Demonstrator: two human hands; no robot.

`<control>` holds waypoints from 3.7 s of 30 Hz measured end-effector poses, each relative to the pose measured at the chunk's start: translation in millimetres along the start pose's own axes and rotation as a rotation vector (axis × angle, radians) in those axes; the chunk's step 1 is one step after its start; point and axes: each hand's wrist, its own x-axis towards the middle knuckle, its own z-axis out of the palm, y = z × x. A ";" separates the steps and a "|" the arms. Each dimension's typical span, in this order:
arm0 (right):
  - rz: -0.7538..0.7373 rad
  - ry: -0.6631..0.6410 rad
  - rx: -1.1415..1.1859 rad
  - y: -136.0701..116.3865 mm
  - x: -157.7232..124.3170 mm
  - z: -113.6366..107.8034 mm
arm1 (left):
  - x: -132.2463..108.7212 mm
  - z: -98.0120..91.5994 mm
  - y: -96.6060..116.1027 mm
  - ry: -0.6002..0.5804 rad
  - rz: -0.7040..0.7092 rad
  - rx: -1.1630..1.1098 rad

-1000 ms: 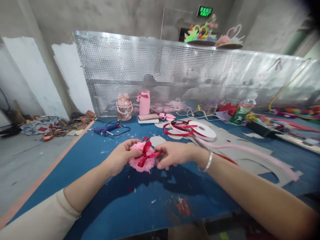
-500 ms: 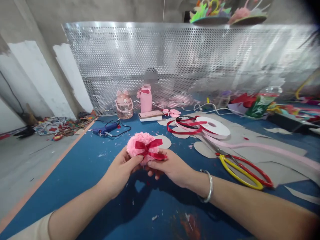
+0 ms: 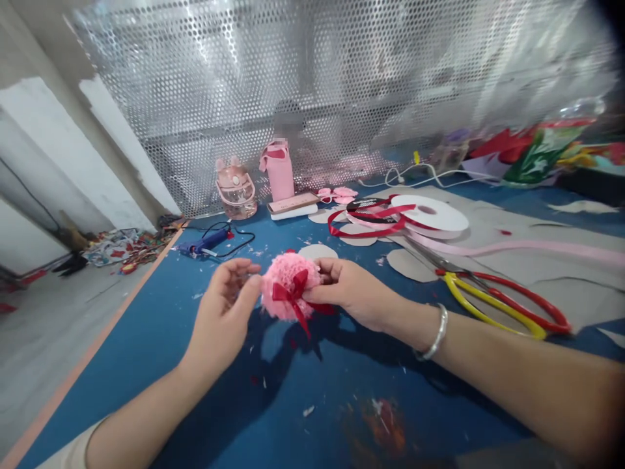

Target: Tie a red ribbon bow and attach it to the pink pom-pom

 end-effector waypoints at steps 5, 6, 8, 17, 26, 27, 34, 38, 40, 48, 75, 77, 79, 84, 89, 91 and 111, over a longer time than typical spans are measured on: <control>-0.089 0.084 -0.057 5.8 -3.0 6.1 | -5.0 -3.1 4.1 0.065 0.309 0.385; -0.109 0.074 -0.076 6.1 -3.8 6.8 | -5.7 -2.3 4.4 0.049 0.329 0.414; -0.126 0.049 -0.093 6.3 -5.5 8.8 | -6.4 0.1 3.9 0.033 0.317 0.420; 0.042 0.012 0.088 8.6 -8.2 14.8 | 1.6 4.4 -5.0 0.010 0.117 0.090; -0.040 -0.009 -0.014 5.3 -4.9 9.5 | -0.6 12.1 -7.8 -0.270 -0.275 -0.361; -0.012 -0.009 -0.002 4.0 -2.8 5.9 | 0.1 12.6 -8.0 -0.251 -0.291 -0.386; 0.031 -0.053 -0.108 2.3 8.7 -12.1 | 5.8 11.1 -13.2 -0.267 -0.384 -0.558; 0.004 -0.009 -0.110 6.1 8.9 -9.5 | 8.1 8.5 -19.1 -0.178 -0.313 -0.475; -0.012 -0.009 -0.104 6.8 9.6 -9.1 | 9.6 7.9 -19.9 -0.171 -0.271 -0.366; -0.139 -0.018 -0.131 3.4 15.6 -17.2 | 16.9 4.7 -18.2 -0.328 -0.165 -0.378; -0.151 0.130 -0.093 1.6 14.4 -8.8 | 11.1 12.5 -17.0 -0.147 -0.270 -0.245; -0.151 0.126 -0.088 1.0 13.7 -9.3 | 11.2 12.8 -14.6 -0.174 -0.293 -0.274; -0.153 0.124 -0.085 0.3 13.2 -10.4 | 11.9 12.2 -12.5 -0.195 -0.331 -0.301; -0.141 0.120 -0.083 0.3 12.9 -11.8 | 13.3 8.8 -13.7 -0.173 -0.357 -0.229; -0.135 0.103 -0.116 0.2 12.3 -11.0 | 15.9 4.2 -9.8 -0.113 -0.181 -0.231; -0.134 0.087 -0.132 -0.6 11.1 -8.9 | 17.5 3.1 -8.6 -0.177 -0.149 -0.264; -0.071 0.083 -0.290 -3.7 -2.2 13.7 | 21.2 6.7 -15.4 -0.223 -0.258 -0.440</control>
